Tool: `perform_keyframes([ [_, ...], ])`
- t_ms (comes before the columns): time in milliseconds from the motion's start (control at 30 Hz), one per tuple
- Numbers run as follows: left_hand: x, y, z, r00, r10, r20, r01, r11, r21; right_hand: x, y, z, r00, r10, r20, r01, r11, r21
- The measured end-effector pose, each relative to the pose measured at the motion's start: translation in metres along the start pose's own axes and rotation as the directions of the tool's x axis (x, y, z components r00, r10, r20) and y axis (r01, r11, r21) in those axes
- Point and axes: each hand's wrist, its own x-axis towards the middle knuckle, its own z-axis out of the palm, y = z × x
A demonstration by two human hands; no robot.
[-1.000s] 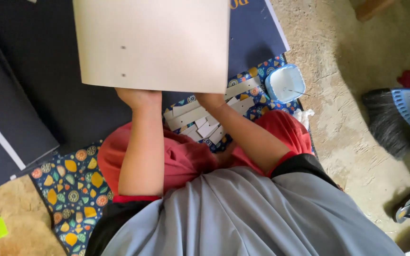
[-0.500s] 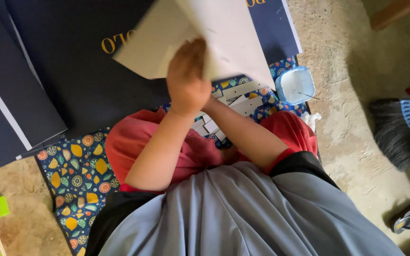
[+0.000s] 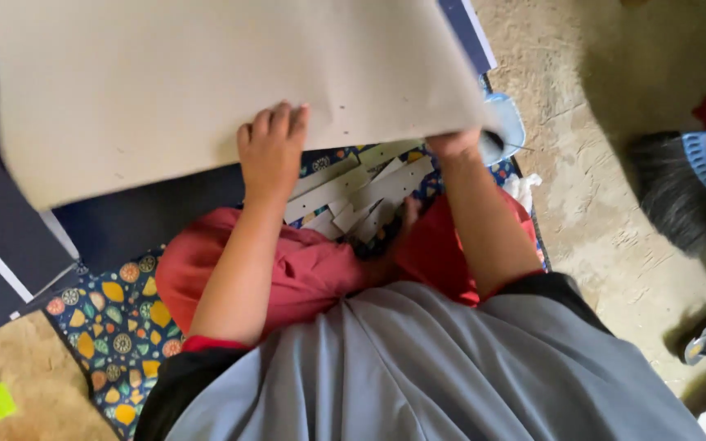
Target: The person sits on a mat and applies glue to small white paper strips using a brush. They then attach these strips to a larger white board and fold a dark blue cover sheet over the assembly.
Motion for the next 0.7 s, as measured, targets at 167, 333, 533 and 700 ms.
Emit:
perform_keyframes([
  [167,-0.028,-0.009,0.027,0.969,-0.097,0.228,0.094,0.995,0.023,0.02,-0.014,-0.022,0.983,0.121,-0.14,-0.083,0.964,0.252],
  [333,-0.065,-0.01,0.068,0.901,-0.188,0.39,0.135,0.978,0.159,0.029,-0.017,-0.056,0.926,0.272,-0.261,-0.12,0.87,0.479],
  [533,-0.106,-0.016,0.118,0.816,-0.315,0.484,0.145,0.923,0.357,0.04,-0.009,-0.103,0.845,0.416,-0.335,-0.101,0.74,0.665],
  [700,-0.101,-0.011,0.119,0.622,-0.35,0.7,0.198,0.936,0.292,0.053,0.043,-0.15,0.811,0.437,-0.389,-0.41,0.899,0.155],
])
